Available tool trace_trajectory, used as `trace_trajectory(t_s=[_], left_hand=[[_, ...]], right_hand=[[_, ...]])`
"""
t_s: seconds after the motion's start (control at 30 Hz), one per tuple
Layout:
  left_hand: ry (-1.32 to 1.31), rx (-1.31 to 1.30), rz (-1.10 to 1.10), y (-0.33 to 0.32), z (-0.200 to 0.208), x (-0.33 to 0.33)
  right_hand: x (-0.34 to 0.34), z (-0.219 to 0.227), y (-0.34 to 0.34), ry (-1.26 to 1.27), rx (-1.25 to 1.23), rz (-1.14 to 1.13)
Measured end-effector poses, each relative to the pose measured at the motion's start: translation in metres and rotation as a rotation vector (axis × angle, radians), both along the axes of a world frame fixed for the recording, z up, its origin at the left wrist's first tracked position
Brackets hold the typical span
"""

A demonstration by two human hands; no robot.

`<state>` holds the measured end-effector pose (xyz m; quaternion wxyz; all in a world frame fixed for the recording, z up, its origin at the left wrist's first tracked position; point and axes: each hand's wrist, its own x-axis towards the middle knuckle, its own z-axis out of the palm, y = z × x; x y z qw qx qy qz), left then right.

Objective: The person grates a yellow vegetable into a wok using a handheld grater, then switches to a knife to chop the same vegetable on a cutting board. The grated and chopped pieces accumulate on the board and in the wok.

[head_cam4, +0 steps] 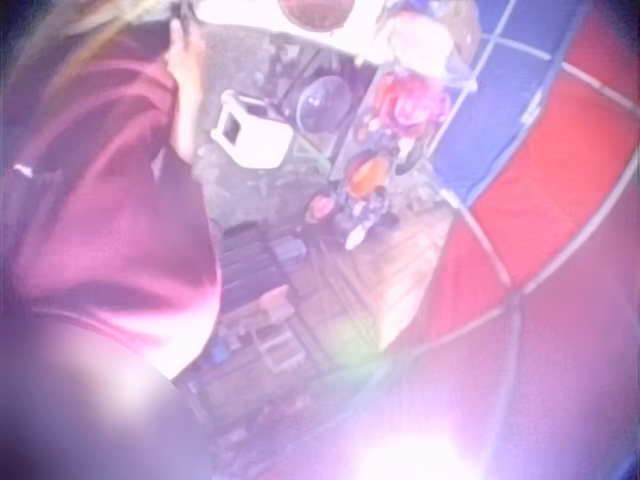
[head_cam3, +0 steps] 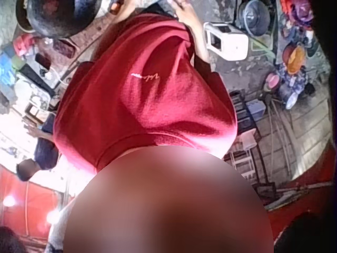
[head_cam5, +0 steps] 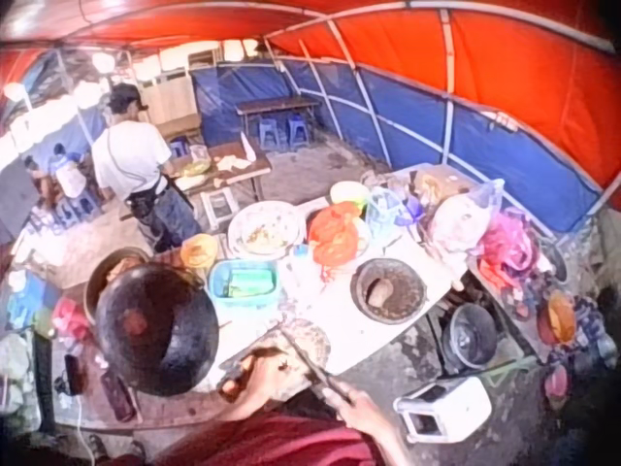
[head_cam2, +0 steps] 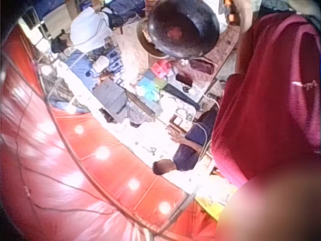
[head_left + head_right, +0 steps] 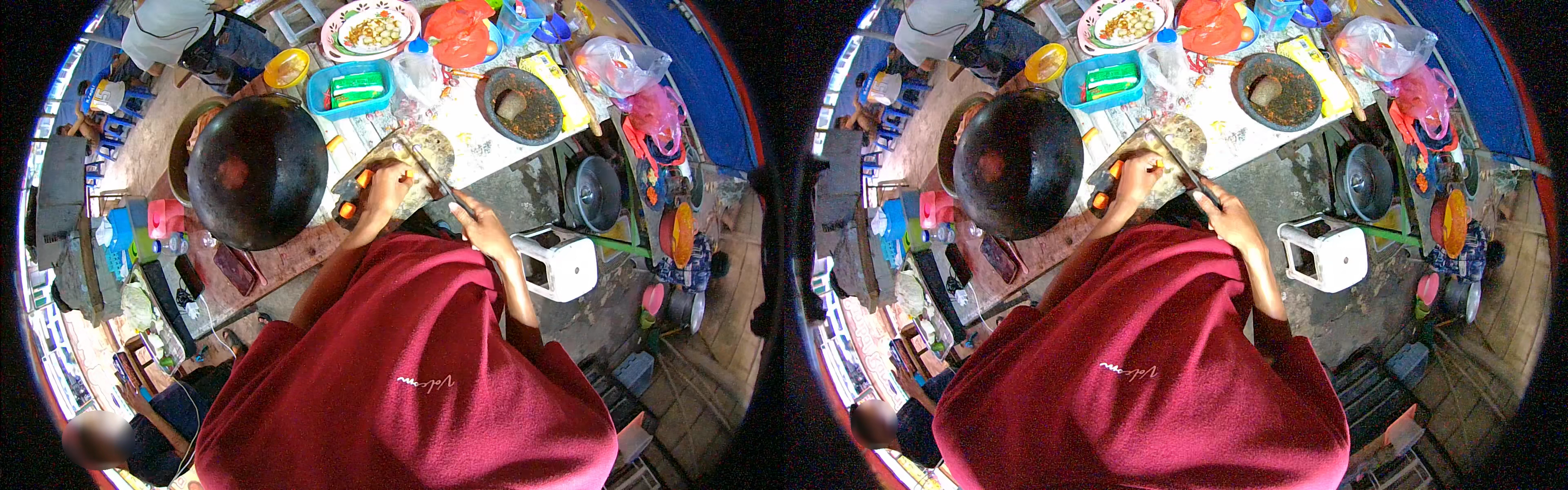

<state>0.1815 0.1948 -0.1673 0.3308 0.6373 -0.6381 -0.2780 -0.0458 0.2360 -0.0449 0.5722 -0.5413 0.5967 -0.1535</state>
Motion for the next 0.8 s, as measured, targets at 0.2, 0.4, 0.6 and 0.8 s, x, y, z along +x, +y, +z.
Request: trace_trajectory(t_s=[0.2, 0.4, 0.6, 0.8], left_hand=[[0.168, -0.009, 0.045, 0.003, -0.007, -0.002], [0.214, 0.111, 0.045, 0.007, 0.001, -0.003], [0.738, 0.329, 0.249, 0.011, 0.001, -0.002], [0.767, 0.416, 0.291, 0.013, -0.008, 0.002]], right_hand=[[-0.003, -0.008, 0.009, 0.015, 0.120, 0.002], [-0.004, -0.018, 0.011, -0.020, 0.127, 0.006], [-0.007, -0.014, 0.011, -0.012, 0.123, 0.023], [-0.006, -0.015, 0.012, -0.015, 0.113, 0.052]])
